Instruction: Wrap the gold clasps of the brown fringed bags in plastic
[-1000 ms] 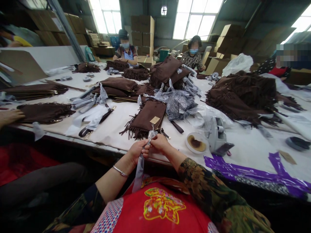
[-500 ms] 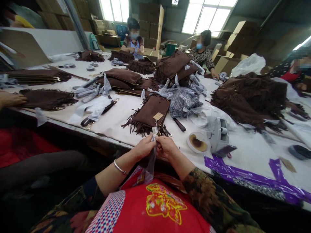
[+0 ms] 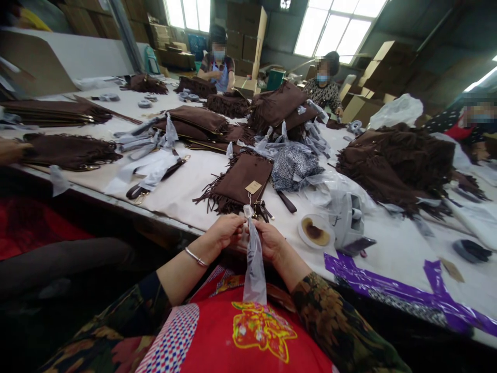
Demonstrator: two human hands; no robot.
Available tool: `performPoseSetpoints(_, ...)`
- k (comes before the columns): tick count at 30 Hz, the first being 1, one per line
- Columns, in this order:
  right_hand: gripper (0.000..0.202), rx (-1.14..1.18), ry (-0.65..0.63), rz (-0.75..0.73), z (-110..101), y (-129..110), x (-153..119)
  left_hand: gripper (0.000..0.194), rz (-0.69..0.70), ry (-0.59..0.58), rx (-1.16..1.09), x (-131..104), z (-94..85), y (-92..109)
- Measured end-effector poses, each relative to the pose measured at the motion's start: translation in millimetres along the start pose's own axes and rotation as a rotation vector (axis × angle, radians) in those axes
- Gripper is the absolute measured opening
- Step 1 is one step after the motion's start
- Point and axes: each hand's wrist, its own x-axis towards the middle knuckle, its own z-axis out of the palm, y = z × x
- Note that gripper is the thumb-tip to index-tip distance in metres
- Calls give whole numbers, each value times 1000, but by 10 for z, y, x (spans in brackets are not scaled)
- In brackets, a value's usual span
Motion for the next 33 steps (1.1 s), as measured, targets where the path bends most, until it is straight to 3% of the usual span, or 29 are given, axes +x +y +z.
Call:
performPoseSetpoints(4,13,-86,32,-29,-18,26,34,23,66,31,73,37,-11,-37)
performPoseSetpoints(8,18,-485,157,-183,-95,-27,75,23,163,79,211,68,-59,-26)
performPoseSetpoints(12,27,-1113,352,-481,-124,-128,53,14,256,118,391,89,-93,84)
performPoseSetpoints(15,21,-1710,515,-711,-27,-111,-16,11,452,173,683,79,-75,160)
performPoseSetpoints(17,19,-1969,608,-780,61,-55,-68,11,585,213,864,56,-44,164)
performPoseSetpoints(19,21,-2141,617,-801,128,6,-109,11,543,188,791,22,-14,128)
performPoseSetpoints(24,25,-2258,481,-796,148,108,-147,25,210,21,361,-37,-7,23)
performPoseSetpoints(28,26,-2186,405,-837,95,206,-166,39,149,51,281,31,-32,21)
performPoseSetpoints(33,25,-1839,430,-790,-57,234,-188,26,170,131,364,169,-3,0)
